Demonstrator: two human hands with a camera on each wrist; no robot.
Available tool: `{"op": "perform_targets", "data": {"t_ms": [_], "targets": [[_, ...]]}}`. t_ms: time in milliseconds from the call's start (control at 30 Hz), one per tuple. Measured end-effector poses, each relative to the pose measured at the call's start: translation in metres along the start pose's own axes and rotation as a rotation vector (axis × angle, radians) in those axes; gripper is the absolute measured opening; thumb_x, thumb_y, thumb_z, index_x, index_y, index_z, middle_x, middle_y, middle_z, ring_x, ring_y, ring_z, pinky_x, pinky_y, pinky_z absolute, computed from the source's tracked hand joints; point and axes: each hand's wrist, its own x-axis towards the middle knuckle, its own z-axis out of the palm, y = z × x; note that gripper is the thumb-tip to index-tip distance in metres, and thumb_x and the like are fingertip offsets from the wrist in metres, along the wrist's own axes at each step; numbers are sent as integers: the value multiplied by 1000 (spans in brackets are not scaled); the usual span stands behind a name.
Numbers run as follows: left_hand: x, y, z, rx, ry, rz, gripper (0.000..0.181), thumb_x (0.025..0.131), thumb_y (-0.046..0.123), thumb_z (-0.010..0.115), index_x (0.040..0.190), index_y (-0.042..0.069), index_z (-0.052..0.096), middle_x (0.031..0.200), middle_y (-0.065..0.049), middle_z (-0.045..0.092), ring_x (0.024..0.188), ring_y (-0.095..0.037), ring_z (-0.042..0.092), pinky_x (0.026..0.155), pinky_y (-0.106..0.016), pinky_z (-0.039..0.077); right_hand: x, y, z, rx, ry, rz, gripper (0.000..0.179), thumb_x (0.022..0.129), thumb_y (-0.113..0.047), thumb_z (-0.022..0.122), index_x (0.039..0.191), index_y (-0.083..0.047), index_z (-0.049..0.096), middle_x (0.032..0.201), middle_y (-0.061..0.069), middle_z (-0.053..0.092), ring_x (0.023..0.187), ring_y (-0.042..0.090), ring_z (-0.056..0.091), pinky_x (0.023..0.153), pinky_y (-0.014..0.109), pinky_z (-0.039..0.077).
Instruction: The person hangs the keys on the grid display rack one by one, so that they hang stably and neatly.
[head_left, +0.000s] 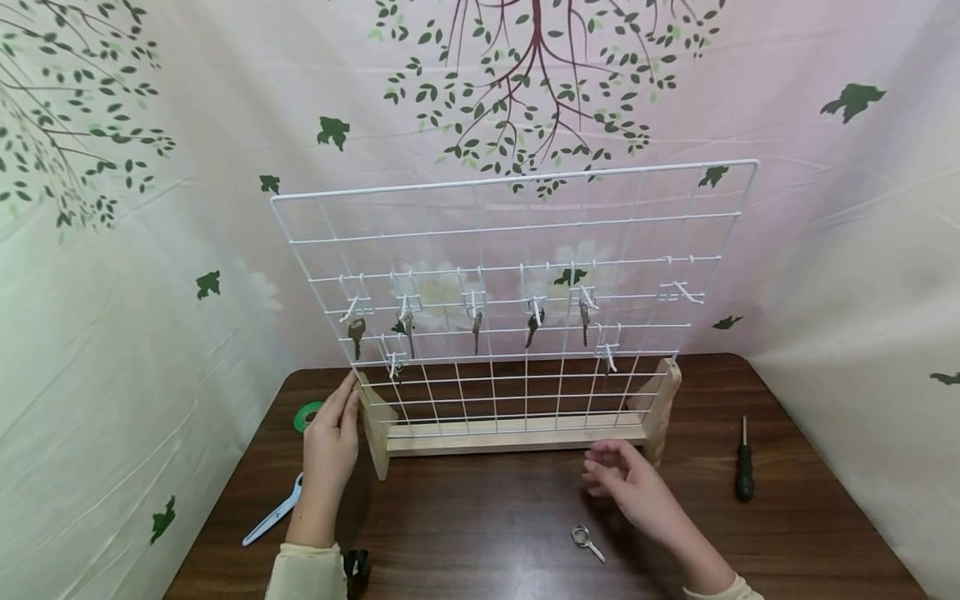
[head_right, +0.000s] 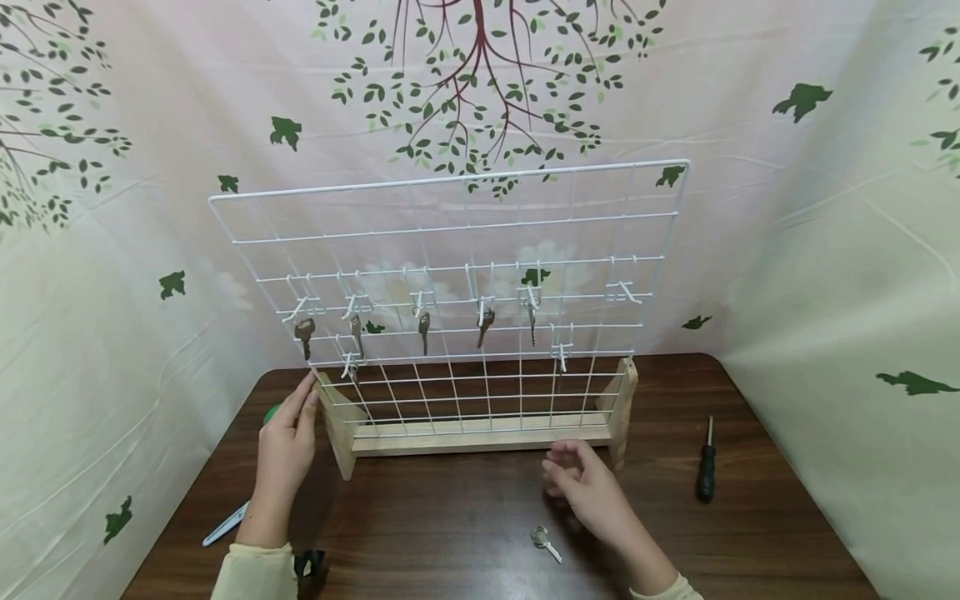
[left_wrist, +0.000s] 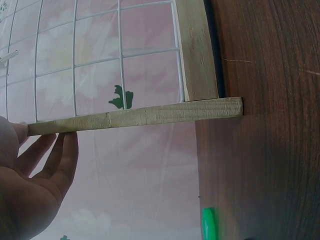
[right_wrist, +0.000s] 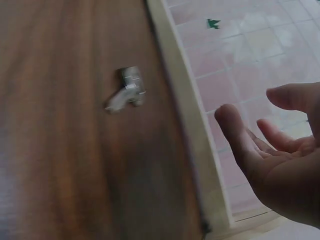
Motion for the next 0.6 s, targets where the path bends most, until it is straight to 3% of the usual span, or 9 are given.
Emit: {"op": "perform_targets", "data": {"t_ms": [233,467,600], "targets": [[0,1,0,7,-6,-11,42,114,18,54,156,16,58,147,-21,67,132,-44,67,103,-63,58,-8,26,-1,-62,-141,36,46,104,-7,67,138,15,46,126,34,65,95,23,75,75,32,67],[0,1,0,8,-2,-9,42,114,18,54,156,16,58,146,-21,68,132,-44,67,103,-63,58,-15,31,-6,-239,-292,-6,41,96,-17,79,127,3,62,116,17,70,82,2,62,67,23,58],[0,0,0,9,-7,-15,43,114,19,54,156,18,57,147,-21,67,132,-44,66,104,-63,57,-18,30,-6,-290,-351,-57,40,90,-14,84,122,0,65,115,14,66,79,-1,58,64,20,51]]}}
